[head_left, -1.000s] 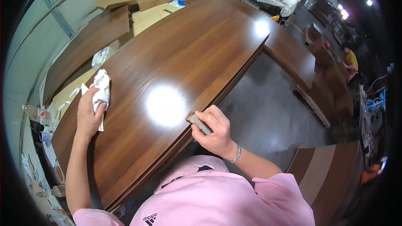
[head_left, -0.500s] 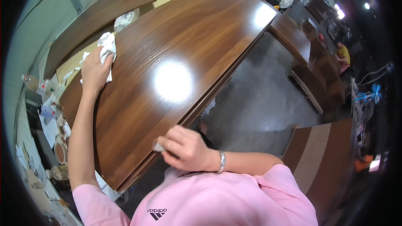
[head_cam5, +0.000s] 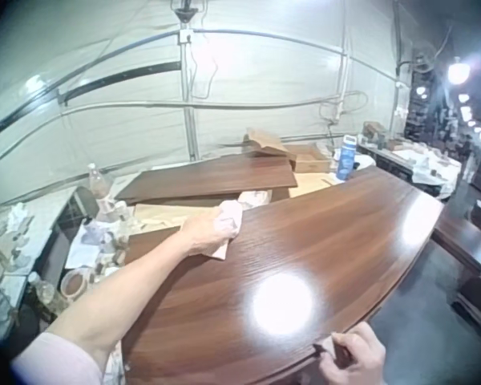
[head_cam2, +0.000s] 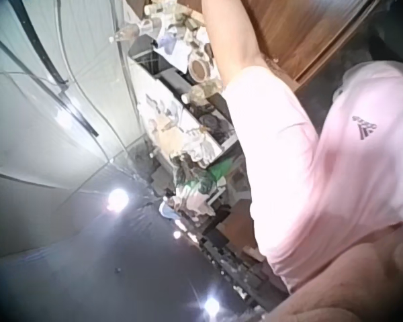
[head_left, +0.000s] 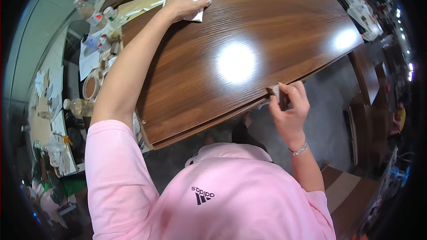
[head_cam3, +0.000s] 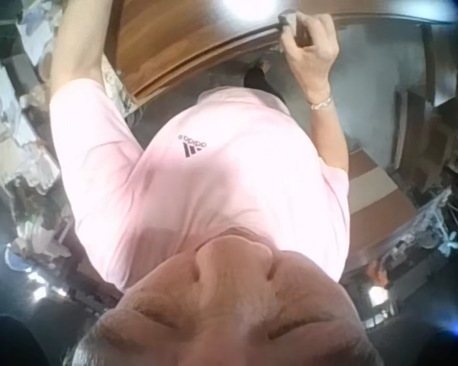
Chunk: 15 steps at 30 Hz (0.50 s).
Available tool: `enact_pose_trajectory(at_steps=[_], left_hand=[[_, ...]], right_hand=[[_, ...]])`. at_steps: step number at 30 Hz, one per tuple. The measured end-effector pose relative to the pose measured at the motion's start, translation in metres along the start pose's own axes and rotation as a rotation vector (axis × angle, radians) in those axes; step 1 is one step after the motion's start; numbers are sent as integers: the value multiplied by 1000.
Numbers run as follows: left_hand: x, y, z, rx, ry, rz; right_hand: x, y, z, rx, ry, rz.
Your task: The person rubs a sanding block along the edges and surfaces of wooden furniture panels, occasionally wiping the wood with a white cloth.
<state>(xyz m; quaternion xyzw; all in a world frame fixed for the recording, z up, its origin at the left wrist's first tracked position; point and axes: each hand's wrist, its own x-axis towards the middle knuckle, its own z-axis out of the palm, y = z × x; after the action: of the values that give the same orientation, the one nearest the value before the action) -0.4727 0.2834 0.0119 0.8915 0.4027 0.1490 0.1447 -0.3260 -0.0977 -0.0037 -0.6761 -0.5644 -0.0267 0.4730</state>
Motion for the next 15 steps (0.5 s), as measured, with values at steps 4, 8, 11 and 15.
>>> enact_pose_trajectory(at_steps=[4,8,11,15], left_hand=[[-21,-29,-24,-69,-65,-62],[-58,-52,-38,-44,7,-36],[-74,-70,-32,147,194,47],[-76,-68,-26,218,256,29]], right_hand=[[-1,-2,3,-19,12,-14],[-9,-16,16,-70,57,23],[-19,-48,37,-36,-1,-69],[-34,-103,72,31,-157,-342]])
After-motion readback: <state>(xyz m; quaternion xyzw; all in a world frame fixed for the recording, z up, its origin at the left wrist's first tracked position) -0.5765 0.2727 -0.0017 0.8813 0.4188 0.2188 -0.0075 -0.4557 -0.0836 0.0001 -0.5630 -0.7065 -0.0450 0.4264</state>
